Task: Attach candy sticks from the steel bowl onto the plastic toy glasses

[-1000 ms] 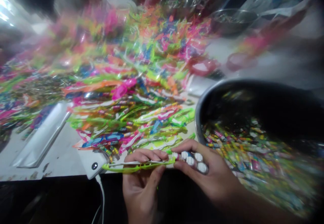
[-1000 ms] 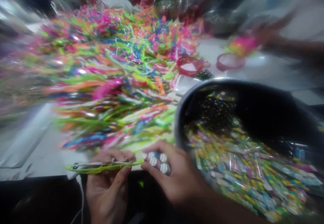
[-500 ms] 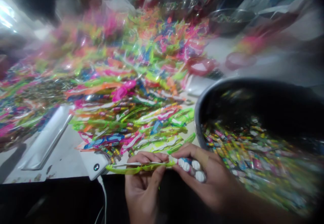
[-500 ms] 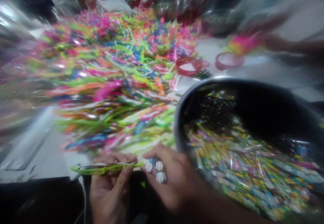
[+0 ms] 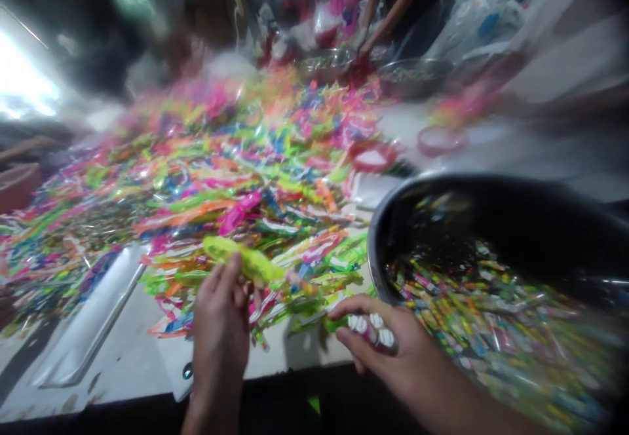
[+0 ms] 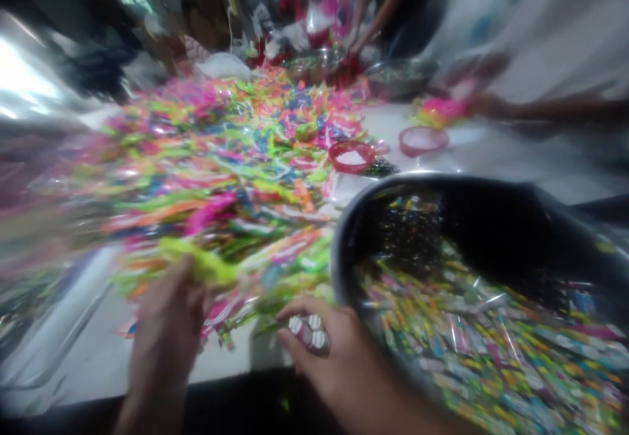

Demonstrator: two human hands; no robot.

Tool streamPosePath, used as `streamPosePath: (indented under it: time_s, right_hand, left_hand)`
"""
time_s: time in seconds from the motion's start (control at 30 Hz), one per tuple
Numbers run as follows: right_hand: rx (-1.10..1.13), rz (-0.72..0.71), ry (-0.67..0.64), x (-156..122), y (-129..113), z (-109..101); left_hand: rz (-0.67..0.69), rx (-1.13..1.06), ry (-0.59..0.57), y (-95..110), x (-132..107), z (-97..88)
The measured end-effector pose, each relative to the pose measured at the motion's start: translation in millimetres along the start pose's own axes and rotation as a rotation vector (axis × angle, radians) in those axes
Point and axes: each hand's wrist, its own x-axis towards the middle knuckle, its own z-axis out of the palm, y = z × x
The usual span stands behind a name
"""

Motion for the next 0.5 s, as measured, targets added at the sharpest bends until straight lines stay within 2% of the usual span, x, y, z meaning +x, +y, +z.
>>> streamPosePath:
  time_s: [0.1, 0.17, 0.2, 0.27, 0.33, 0.43, 0.47, 0.5]
  right_hand:
    - [-0.035, -0.031, 0.024, -2, 0, -1]
    - [-0.02, -0.016, 0.0, -3, 0, -1]
    - [-0.006, -0.005, -0.001, -4, 0, -2]
    - [0.017, 0.009, 0.02, -4, -1, -2]
    - [0.041, 0.013, 0.041, -4, -2, -3]
    - [0.074, 0.009, 0.074, -4, -3, -3]
    - [0.085, 0.015, 0.089, -3, -3, -3]
    - [0.098, 0.031, 0.101, -3, -4, -3]
  left_hand:
    - [0.137, -0.01, -0.019, 28, 54, 19.8]
    - [0.148, -0.001, -0.04, 33, 71, 27.3]
    - [0.163, 0.023, -0.037, 32, 72, 28.8]
    - [0.256, 0.116, -0.005, 23, 56, 27.9]
    - [0.404, 0.306, -0.021, 9, 27, 22.9]
    - [0.569, 0.754, -0.349, -15, -13, 14.0]
    - [0.602, 0.907, -0.439, -24, -20, 11.8]
    - [0.625, 1.048, -0.48, -34, -24, 10.0]
